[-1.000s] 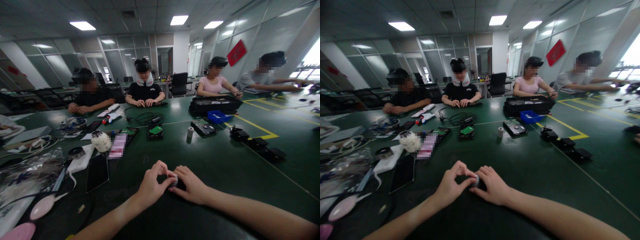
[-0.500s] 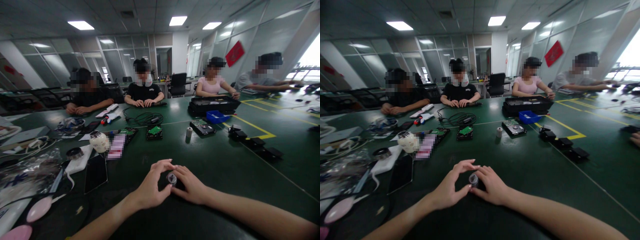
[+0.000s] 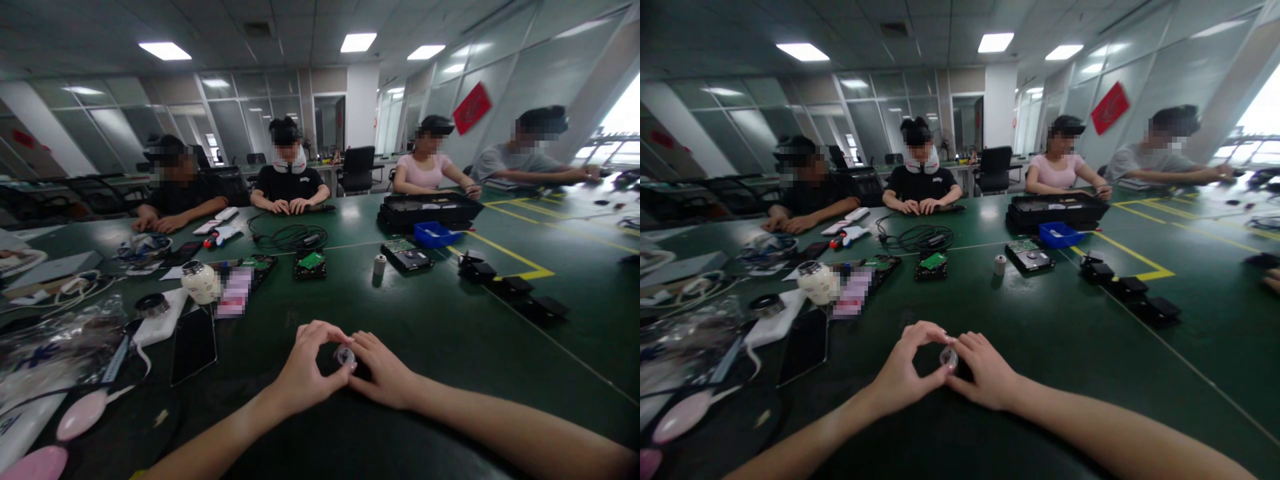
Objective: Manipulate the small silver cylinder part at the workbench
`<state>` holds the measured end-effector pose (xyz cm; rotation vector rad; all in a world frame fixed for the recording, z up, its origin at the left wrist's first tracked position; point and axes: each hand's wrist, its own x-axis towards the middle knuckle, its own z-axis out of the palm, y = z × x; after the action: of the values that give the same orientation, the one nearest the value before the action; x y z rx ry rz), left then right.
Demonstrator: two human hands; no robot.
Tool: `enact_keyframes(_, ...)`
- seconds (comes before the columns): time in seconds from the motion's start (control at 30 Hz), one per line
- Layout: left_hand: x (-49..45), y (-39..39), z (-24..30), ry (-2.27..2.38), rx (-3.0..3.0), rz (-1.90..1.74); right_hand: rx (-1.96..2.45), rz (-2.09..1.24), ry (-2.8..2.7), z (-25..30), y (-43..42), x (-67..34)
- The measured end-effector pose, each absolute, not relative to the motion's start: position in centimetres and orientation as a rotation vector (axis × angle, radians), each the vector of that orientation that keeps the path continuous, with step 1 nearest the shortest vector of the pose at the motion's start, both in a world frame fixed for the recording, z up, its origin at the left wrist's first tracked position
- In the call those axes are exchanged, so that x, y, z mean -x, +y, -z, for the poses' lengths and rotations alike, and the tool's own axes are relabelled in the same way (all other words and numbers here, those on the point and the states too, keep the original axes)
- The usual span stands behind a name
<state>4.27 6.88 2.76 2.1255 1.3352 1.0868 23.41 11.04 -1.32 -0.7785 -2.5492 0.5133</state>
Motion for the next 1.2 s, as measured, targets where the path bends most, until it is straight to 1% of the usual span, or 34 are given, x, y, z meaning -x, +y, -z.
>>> enact_keyframes(0.23,-4.3,7.2,-2.8,1.396,-2.121,-1.116,0.796,-0.552,-2.558,0.7,11.0,-23.2)
enact_keyframes(0.33,-3.2,8.3,-3.0,1.489,-2.065,-1.282,0.809,-0.567,-2.552,0.5,10.9,-23.3)
enact_keyframes(0.43,-0.8,10.4,-2.4,1.693,-1.92,-1.466,0.812,-0.6,-2.543,0.2,10.9,-23.3)
enact_keyframes(0.5,0.9,11.7,-1.2,1.91,-1.936,-1.311,0.815,-0.621,-2.539,0.1,10.8,-23.4)
enact_keyframes(0.53,1.6,12.2,-0.6,1.942,-1.937,-1.264,0.818,-0.626,-2.538,0.0,10.8,-23.4)
enact_keyframes(0.63,2.8,12.8,1.0,1.968,-1.958,-1.165,0.824,-0.636,-2.536,-0.1,10.7,-23.4)
enact_keyframes(0.77,3.2,12.9,1.5,1.984,-1.956,-1.147,0.827,-0.651,-2.539,-0.2,10.7,-23.3)
enact_keyframes(0.97,1.9,12.2,-0.1,1.801,-1.954,-1.183,0.827,-0.645,-2.538,-0.1,10.8,-23.3)
enact_keyframes(1.03,0.4,11.0,-1.2,1.64,-1.971,-1.205,0.825,-0.629,-2.538,0.1,10.8,-23.3)
enact_keyframes(1.1,-1.3,9.6,-2.1,1.318,-1.93,-1.206,0.818,-0.6,-2.544,0.3,10.9,-23.2)
enact_keyframes(1.2,-3.4,8.0,-2.6,1.137,-1.862,-1.132,0.802,-0.561,-2.546,0.5,10.9,-23.2)
